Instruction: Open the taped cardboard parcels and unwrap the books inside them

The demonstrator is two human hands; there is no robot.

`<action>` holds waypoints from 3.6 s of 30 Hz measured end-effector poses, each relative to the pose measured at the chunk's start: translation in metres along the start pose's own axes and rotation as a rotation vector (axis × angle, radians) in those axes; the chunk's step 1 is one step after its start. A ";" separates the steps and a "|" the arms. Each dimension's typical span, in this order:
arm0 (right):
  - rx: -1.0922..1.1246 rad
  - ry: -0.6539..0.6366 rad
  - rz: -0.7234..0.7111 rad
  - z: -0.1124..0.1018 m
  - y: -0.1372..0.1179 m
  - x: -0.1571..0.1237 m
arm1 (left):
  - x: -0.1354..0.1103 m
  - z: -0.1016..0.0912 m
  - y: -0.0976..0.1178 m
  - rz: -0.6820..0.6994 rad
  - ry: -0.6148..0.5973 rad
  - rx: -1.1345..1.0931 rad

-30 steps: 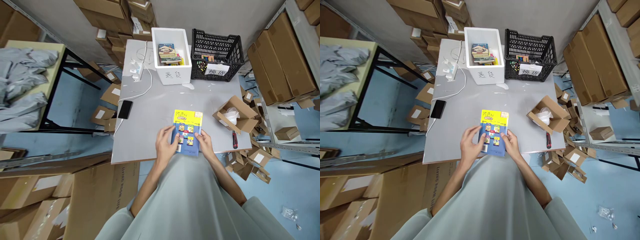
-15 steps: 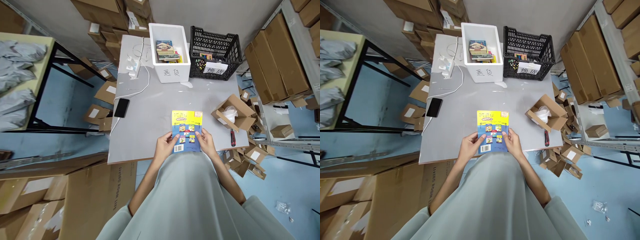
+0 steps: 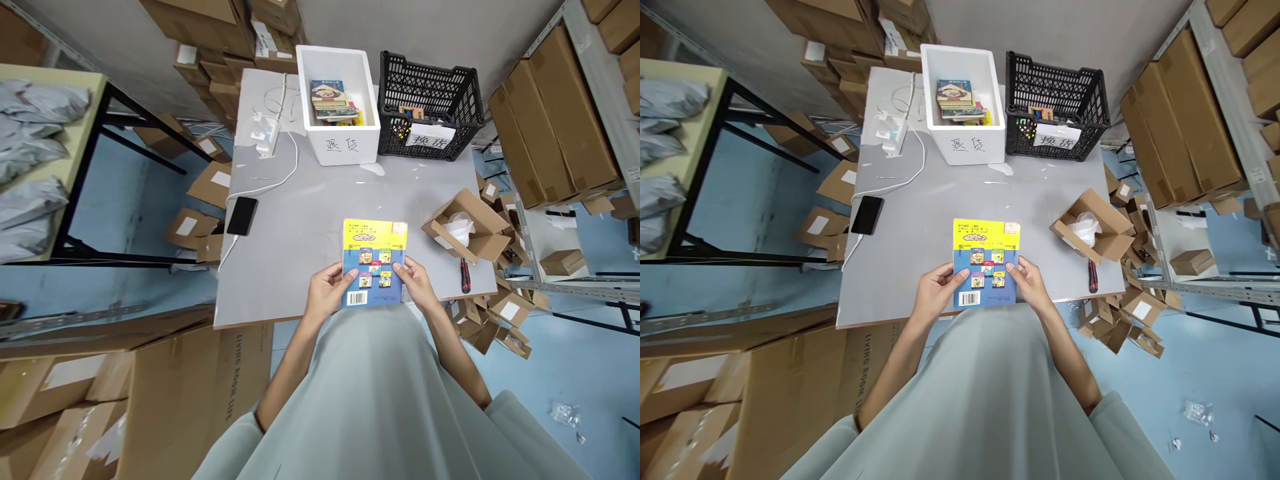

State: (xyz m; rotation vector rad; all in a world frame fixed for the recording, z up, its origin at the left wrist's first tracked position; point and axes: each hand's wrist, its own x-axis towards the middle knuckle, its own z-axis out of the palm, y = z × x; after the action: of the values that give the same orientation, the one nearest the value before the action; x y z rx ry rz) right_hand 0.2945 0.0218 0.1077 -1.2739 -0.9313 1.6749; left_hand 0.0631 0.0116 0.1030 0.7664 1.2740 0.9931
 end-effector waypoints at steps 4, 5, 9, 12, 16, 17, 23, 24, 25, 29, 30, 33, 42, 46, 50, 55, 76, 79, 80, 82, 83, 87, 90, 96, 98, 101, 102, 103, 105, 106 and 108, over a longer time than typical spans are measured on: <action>-0.041 0.064 -0.038 0.004 0.003 -0.001 | -0.002 0.007 0.002 0.005 0.035 0.039; -0.043 0.069 -0.043 0.004 0.003 -0.001 | -0.002 0.007 0.003 0.004 0.035 0.041; -0.039 0.053 -0.047 0.003 0.002 -0.001 | -0.003 0.007 0.003 -0.004 0.016 0.021; -0.048 0.062 -0.052 0.001 -0.001 0.003 | -0.002 0.008 0.002 -0.008 0.033 -0.014; 0.004 0.039 0.017 -0.002 -0.005 0.006 | 0.001 0.007 0.003 -0.031 0.051 -0.080; 0.032 0.014 0.054 -0.003 -0.005 0.006 | 0.002 0.006 0.003 -0.045 0.043 -0.104; 0.064 -0.018 0.104 -0.005 0.003 0.008 | 0.003 0.002 0.005 -0.047 0.020 -0.130; 0.028 0.020 0.076 -0.004 0.006 0.010 | 0.003 0.004 0.004 -0.021 0.035 -0.101; -0.024 0.083 0.034 -0.003 0.010 0.013 | 0.003 0.005 0.002 0.014 0.058 -0.063; -0.215 0.316 -0.132 0.011 0.022 0.018 | 0.003 0.015 -0.008 0.273 0.210 0.247; -0.209 0.293 -0.133 0.017 0.023 0.016 | 0.003 0.018 -0.011 0.358 0.235 0.342; -0.118 0.132 -0.112 0.038 0.026 0.010 | -0.001 0.025 -0.020 0.584 0.225 0.572; -0.033 0.192 -0.137 0.035 0.020 0.009 | -0.007 0.022 -0.029 0.650 0.021 0.686; 0.058 0.040 -0.020 0.020 0.001 0.004 | 0.017 -0.009 -0.029 0.346 0.153 0.398; 0.060 -0.031 0.059 0.016 -0.007 -0.002 | 0.026 -0.019 -0.026 0.027 -0.064 -0.059; 0.066 -0.056 0.096 0.015 -0.006 -0.002 | 0.018 -0.010 -0.017 -0.024 -0.029 -0.225; 0.040 -0.025 0.070 0.009 -0.005 0.003 | 0.008 -0.006 -0.003 -0.042 -0.033 -0.172; 0.022 -0.029 0.070 0.006 -0.003 0.003 | 0.007 -0.008 -0.004 -0.047 -0.058 -0.152; 0.003 -0.028 0.061 0.004 -0.002 0.003 | 0.007 -0.009 -0.004 -0.031 -0.061 -0.135; -0.058 0.002 0.008 0.000 -0.002 0.003 | 0.008 -0.013 -0.006 0.027 -0.062 -0.069; -0.097 0.024 -0.037 -0.002 -0.002 0.003 | 0.009 -0.016 -0.007 0.073 -0.066 -0.019; -0.229 0.061 -0.258 -0.005 -0.003 0.001 | 0.013 -0.024 -0.010 0.377 -0.058 0.223; -0.254 0.076 -0.347 -0.005 -0.003 -0.002 | 0.014 -0.026 -0.011 0.527 -0.013 0.322; -0.259 0.113 -0.354 -0.008 0.003 -0.002 | 0.009 -0.024 -0.005 0.505 0.022 0.354; -0.238 0.159 -0.282 -0.010 0.008 0.001 | 0.009 -0.021 -0.005 0.402 0.037 0.341; -0.155 0.178 -0.131 -0.012 0.014 0.005 | 0.012 -0.014 -0.010 0.199 0.028 0.228; -0.129 0.167 -0.093 -0.012 0.015 0.006 | 0.014 -0.011 -0.012 0.152 0.027 0.180; -0.113 0.154 -0.066 -0.011 0.016 0.006 | 0.015 -0.009 -0.015 0.121 0.035 0.139; -0.102 0.145 -0.045 -0.011 0.018 0.007 | 0.017 -0.005 -0.019 0.094 0.055 0.094; -0.101 0.146 -0.040 -0.011 0.020 0.007 | 0.017 -0.004 -0.020 0.087 0.060 0.084; -0.095 0.147 -0.021 -0.010 0.023 0.008 | 0.016 -0.002 -0.020 0.075 0.055 0.069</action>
State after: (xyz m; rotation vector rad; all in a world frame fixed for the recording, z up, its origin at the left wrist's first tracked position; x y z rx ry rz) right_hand 0.2989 0.0211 0.0818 -1.4258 -0.9415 1.5136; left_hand 0.0646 0.0181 0.0779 0.8505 1.3414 1.0413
